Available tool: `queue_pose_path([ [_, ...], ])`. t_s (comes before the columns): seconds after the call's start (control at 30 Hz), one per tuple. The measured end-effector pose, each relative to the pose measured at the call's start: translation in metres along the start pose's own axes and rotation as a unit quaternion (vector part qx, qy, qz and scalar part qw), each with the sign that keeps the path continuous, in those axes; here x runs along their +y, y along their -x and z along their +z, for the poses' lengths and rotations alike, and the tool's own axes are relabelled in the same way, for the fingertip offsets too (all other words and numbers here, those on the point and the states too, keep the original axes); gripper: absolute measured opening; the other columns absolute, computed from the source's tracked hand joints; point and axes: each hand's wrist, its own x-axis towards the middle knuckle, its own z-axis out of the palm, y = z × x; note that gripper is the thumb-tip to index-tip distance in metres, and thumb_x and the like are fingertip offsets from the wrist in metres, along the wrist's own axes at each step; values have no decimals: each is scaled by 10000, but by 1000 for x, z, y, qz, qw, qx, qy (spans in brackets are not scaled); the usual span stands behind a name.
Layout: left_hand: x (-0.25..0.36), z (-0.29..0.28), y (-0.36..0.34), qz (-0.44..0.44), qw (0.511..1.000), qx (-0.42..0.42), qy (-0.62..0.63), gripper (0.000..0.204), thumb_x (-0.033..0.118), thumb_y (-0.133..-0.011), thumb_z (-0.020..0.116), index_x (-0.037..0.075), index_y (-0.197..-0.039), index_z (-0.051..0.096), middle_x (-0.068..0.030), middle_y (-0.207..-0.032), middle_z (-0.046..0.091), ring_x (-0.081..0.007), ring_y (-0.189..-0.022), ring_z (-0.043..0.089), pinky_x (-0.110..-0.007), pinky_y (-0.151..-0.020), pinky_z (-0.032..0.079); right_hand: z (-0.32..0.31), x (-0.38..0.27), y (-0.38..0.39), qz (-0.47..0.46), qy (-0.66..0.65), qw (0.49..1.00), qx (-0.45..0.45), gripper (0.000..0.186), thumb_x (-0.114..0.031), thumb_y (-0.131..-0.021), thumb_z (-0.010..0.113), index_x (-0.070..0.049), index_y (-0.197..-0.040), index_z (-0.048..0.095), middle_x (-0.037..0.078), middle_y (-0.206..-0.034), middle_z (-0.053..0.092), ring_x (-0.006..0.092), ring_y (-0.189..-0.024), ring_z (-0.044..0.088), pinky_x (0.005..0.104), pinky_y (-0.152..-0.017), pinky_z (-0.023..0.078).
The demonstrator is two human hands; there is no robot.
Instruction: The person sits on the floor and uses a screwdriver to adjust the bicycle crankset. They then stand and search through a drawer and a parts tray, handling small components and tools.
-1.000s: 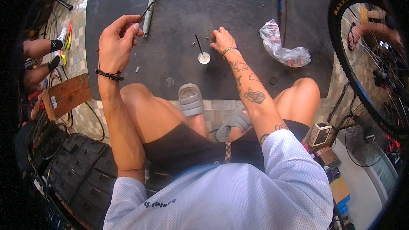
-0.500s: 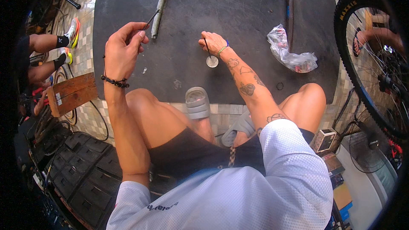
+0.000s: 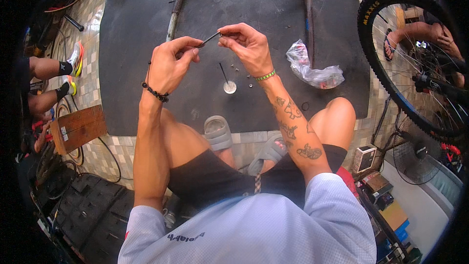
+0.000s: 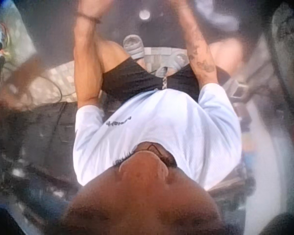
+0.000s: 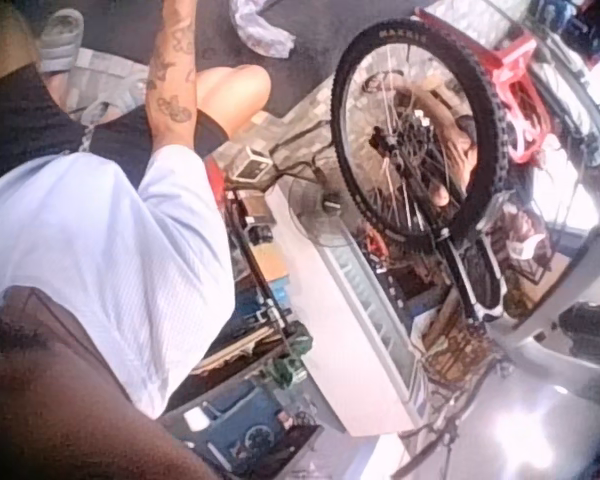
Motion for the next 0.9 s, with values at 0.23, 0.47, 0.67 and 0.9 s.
queue_pose_path([
  [0.23, -5, 3, -5, 30, 999, -24, -4, 265, 44, -969, 650, 28, -1171, 821, -76, -840, 798, -152, -792, 764, -311, -744, 582, -9, -12, 2, -18, 30, 999, -4, 171, -25, -1022, 737, -3, -1182, 794, 58, -1055, 774, 149, -987, 779, 283, -902, 660],
  [0.47, -15, -3, 1, 68, 997, -42, -14, 263, 36, -970, 660, 28, -1179, 819, -68, -842, 788, -134, -771, 743, -294, -729, 577, -25, -30, -9, 27, 55, 989, -136, 178, -68, -1016, 763, 2, -1174, 806, 40, -1008, 759, 115, -914, 748, 271, -854, 649],
  [0.67, -12, -19, 1, -79, 965, -210, 139, 230, 61, -1052, 647, -15, -1225, 779, -75, -950, 798, -118, -812, 740, -283, -746, 598, -28, -47, -17, 32, 68, 978, -196, 187, -61, -1031, 747, 4, -1201, 792, 49, -1064, 751, 119, -944, 735, 276, -866, 631],
  [0.9, -23, -17, -1, 13, 955, -90, 281, 221, 69, -1075, 653, -48, -1259, 689, -143, -1043, 802, -186, -964, 778, -320, -894, 631, 19, -6, -6, 135, -103, 979, -116, 512, -236, -999, 827, 1, -1411, 636, 73, -1077, 757, 128, -943, 722, 304, -839, 610],
])
